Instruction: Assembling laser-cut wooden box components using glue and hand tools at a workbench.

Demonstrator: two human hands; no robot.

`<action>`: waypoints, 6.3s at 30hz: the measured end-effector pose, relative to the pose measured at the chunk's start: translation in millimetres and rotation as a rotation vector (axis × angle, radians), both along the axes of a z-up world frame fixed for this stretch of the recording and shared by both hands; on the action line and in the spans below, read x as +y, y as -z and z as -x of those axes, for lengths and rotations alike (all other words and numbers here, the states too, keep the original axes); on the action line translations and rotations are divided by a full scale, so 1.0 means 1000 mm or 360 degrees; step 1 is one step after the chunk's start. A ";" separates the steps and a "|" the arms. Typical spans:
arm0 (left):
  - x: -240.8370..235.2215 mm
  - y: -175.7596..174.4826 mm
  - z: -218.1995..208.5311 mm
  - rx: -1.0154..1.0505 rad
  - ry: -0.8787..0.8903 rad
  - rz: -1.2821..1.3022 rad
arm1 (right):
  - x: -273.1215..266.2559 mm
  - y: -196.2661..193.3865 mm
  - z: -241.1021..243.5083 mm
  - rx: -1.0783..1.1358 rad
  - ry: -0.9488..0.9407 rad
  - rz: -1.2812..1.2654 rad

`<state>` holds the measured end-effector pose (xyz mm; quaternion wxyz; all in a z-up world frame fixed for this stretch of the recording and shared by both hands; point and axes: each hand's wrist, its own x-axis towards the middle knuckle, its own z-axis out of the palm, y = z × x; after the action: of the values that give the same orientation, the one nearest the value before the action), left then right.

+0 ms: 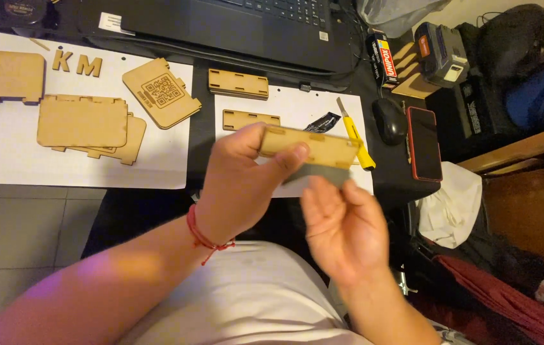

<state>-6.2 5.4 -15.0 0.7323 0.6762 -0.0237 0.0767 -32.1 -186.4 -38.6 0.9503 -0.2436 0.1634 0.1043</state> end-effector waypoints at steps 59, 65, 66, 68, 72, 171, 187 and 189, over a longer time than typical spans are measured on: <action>-0.014 0.001 0.022 0.0748 0.0851 0.0742 | -0.018 -0.005 -0.019 -0.2798 0.0728 0.3254; -0.016 0.024 0.023 0.0014 0.0815 -0.0547 | -0.001 -0.013 -0.036 -0.2386 0.0492 0.3655; -0.020 0.014 0.023 0.0447 0.0909 0.0319 | 0.003 -0.022 -0.041 -0.2560 0.0638 0.3216; -0.022 0.003 0.017 0.0841 0.0926 0.1193 | 0.007 -0.030 -0.035 -0.2726 0.0779 0.2748; -0.026 0.008 0.016 0.1015 0.0905 0.1246 | 0.000 -0.021 -0.006 -0.2877 0.0229 0.2961; 0.051 0.054 -0.018 -0.1045 -0.0051 -0.1879 | 0.054 0.034 -0.079 -0.0178 -0.0702 0.1248; 0.056 0.057 -0.024 -0.0497 0.0179 -0.1527 | 0.049 0.069 -0.080 -0.0192 -0.0469 0.0592; 0.052 0.056 -0.016 -0.0590 0.0046 -0.1586 | 0.048 0.087 -0.079 -0.0179 -0.0428 0.0593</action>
<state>10.0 57.8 -71.0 0.3068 0.9168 -0.1956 0.1643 47.1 -137.9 -125.9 0.8741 -0.4397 0.0928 0.1843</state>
